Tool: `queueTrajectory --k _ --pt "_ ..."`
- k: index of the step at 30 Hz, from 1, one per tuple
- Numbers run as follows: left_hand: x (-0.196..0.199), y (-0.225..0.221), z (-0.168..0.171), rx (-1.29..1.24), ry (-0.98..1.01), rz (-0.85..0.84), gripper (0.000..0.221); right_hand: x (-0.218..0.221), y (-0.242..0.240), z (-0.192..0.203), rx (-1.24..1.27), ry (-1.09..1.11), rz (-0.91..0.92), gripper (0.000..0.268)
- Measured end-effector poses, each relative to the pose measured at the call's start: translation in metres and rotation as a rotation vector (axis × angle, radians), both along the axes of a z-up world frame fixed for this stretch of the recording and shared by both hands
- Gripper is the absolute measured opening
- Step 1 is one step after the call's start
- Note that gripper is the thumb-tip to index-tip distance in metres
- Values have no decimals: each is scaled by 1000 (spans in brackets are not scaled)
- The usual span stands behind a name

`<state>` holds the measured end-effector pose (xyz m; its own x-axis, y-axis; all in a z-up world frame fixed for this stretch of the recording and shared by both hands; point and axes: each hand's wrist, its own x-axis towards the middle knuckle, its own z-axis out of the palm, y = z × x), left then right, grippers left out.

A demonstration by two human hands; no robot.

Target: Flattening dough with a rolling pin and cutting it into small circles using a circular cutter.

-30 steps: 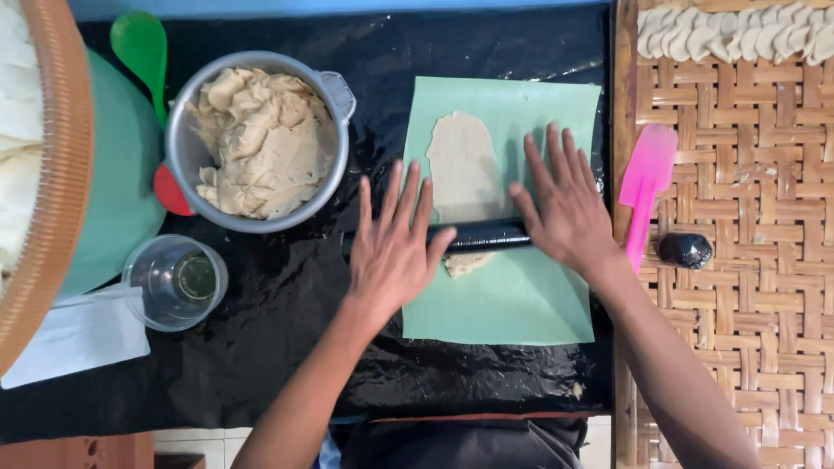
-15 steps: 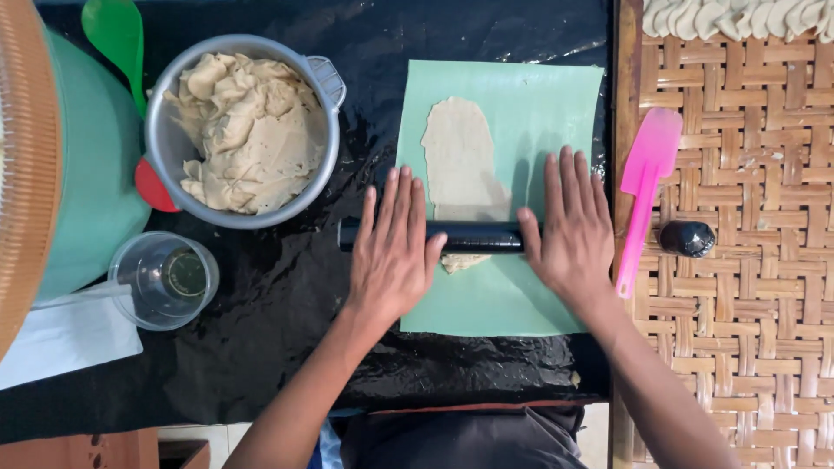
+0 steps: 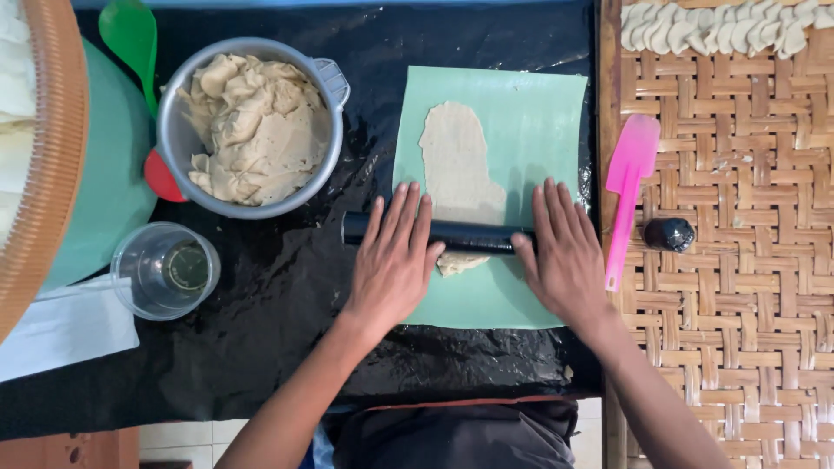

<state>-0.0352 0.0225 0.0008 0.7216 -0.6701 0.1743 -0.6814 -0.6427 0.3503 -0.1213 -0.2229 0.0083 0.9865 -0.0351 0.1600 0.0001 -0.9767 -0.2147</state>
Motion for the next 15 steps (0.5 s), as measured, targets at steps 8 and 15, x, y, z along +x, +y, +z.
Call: queueTrajectory --k 8,15 --pt "99 -48 -11 42 -72 60 67 101 -50 -18 40 -52 -47 61" --pt "129 -60 -10 4 -37 108 71 137 -62 -13 164 -168 -90 53"
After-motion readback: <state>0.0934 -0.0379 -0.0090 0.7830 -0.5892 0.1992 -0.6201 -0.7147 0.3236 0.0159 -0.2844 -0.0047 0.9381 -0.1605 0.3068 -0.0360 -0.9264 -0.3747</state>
